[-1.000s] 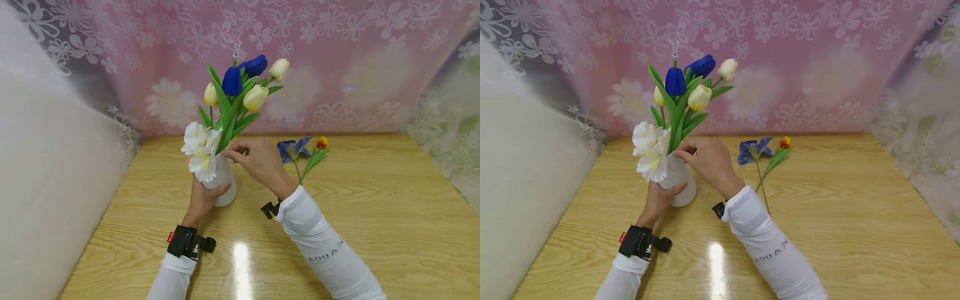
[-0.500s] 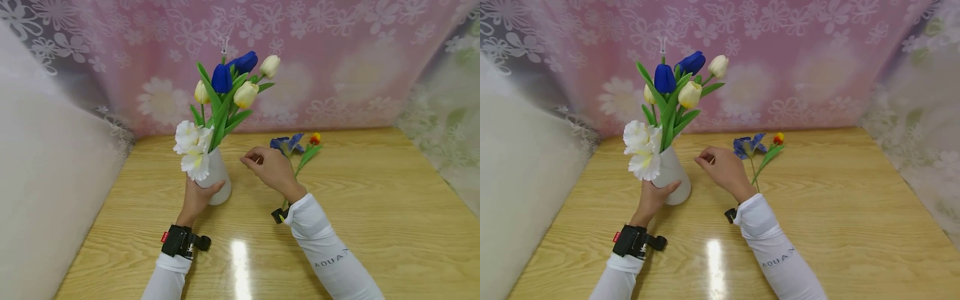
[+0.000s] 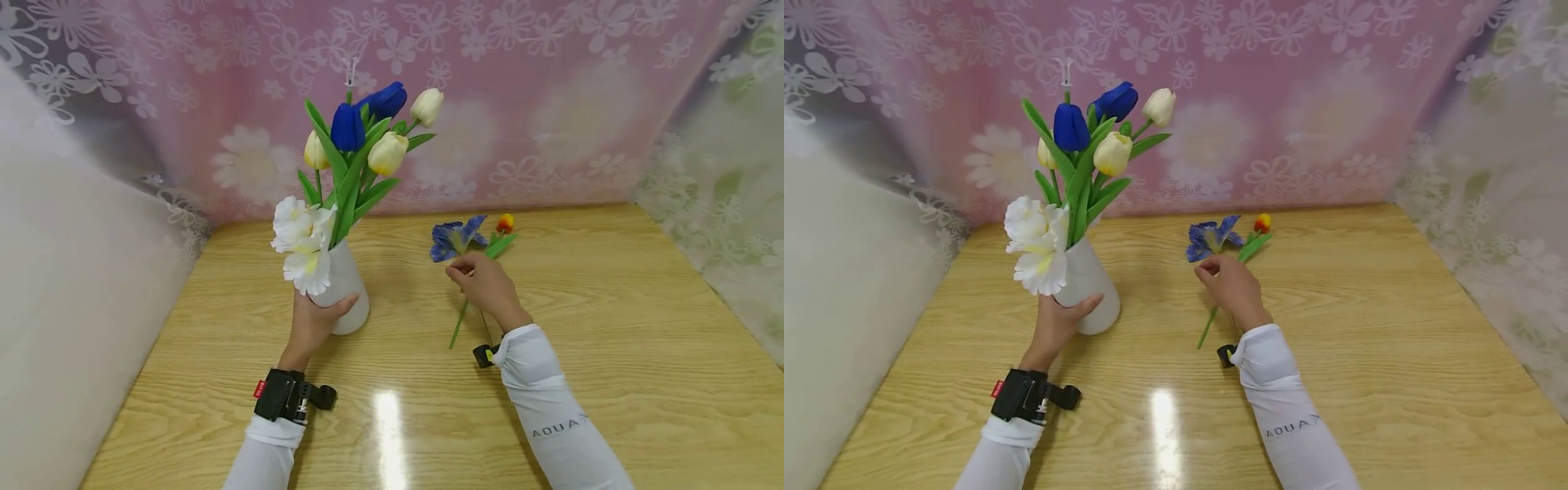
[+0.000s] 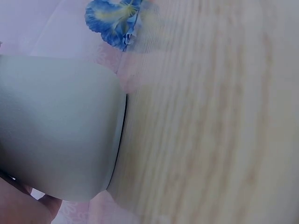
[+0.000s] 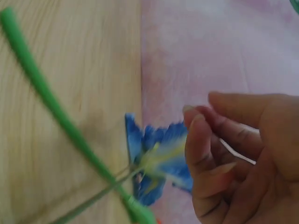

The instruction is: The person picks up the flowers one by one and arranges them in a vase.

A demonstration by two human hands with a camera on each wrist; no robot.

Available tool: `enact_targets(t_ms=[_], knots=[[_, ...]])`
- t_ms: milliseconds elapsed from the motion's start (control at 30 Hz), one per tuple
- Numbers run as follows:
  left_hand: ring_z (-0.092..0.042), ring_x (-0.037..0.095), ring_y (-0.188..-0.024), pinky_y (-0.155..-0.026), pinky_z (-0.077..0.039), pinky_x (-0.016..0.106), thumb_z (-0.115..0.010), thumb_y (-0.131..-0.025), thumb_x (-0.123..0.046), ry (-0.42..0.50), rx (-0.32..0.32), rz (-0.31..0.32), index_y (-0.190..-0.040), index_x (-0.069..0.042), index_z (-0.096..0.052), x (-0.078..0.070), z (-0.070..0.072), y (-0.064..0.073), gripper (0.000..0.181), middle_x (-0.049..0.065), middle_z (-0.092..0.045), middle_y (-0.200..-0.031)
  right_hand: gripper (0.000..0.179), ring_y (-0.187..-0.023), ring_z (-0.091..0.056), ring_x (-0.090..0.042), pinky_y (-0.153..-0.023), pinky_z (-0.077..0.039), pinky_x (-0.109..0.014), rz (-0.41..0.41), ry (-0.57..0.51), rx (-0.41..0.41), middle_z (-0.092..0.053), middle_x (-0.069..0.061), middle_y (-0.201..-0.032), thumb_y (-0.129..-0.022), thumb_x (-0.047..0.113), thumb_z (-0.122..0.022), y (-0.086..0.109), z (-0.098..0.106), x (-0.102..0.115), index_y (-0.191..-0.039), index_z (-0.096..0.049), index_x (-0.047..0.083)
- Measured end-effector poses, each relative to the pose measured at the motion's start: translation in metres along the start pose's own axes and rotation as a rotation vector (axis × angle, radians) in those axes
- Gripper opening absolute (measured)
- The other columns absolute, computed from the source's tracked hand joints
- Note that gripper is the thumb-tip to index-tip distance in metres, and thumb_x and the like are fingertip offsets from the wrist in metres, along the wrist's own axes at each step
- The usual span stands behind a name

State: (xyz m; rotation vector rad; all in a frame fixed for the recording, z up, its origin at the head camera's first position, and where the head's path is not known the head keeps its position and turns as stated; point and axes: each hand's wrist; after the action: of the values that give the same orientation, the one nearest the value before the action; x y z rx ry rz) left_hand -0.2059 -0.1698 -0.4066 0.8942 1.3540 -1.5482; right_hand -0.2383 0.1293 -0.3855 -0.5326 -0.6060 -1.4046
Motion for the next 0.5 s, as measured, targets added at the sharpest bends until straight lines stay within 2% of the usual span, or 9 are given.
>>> enact_targets(t_ms=[200,400,500], knots=[[-0.042,0.023,-0.117,-0.1,-0.029,0.047,-0.079,-0.076,-0.004,-0.016,0.006,-0.001,-0.14,-0.005,-0.031,-0.001,0.002,0.001,0.08,0.012,-0.045,-0.128,0.03,-0.088,-0.06,-0.027,-0.072,-0.048,-0.043,-0.036,0.004,-0.058,-0.065,-0.012,-0.107,-0.098,0.032,-0.055,0.003,0.001,-0.02,-0.113,-0.066,0.009],[-0.04,0.024,-0.118,-0.101,-0.028,0.047,-0.078,-0.076,-0.002,-0.02,0.009,0.006,-0.139,-0.003,-0.031,-0.002,0.0,0.001,0.079,0.013,-0.043,-0.129,0.03,-0.075,-0.063,-0.022,-0.061,-0.047,-0.037,-0.085,0.015,-0.087,-0.067,-0.011,-0.104,-0.097,0.033,-0.055,0.003,0.005,-0.032,-0.113,-0.068,0.01],[-0.04,0.025,-0.119,-0.101,-0.028,0.047,-0.079,-0.076,-0.002,-0.023,0.002,0.015,-0.14,-0.002,-0.03,-0.002,-0.001,0.001,0.08,0.013,-0.043,-0.129,0.029,-0.075,-0.062,-0.022,-0.059,-0.047,-0.037,-0.108,0.028,-0.105,-0.068,-0.01,-0.102,-0.096,0.033,-0.055,0.002,0.009,-0.037,-0.111,-0.068,0.011]])
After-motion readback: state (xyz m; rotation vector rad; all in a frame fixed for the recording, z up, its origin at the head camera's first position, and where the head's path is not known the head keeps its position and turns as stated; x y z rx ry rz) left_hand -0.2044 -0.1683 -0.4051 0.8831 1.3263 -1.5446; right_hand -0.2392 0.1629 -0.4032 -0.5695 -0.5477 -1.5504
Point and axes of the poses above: each hand's wrist, its own y-axis away from the middle knuckle, its own z-axis out of the back of the hand, x = y × z
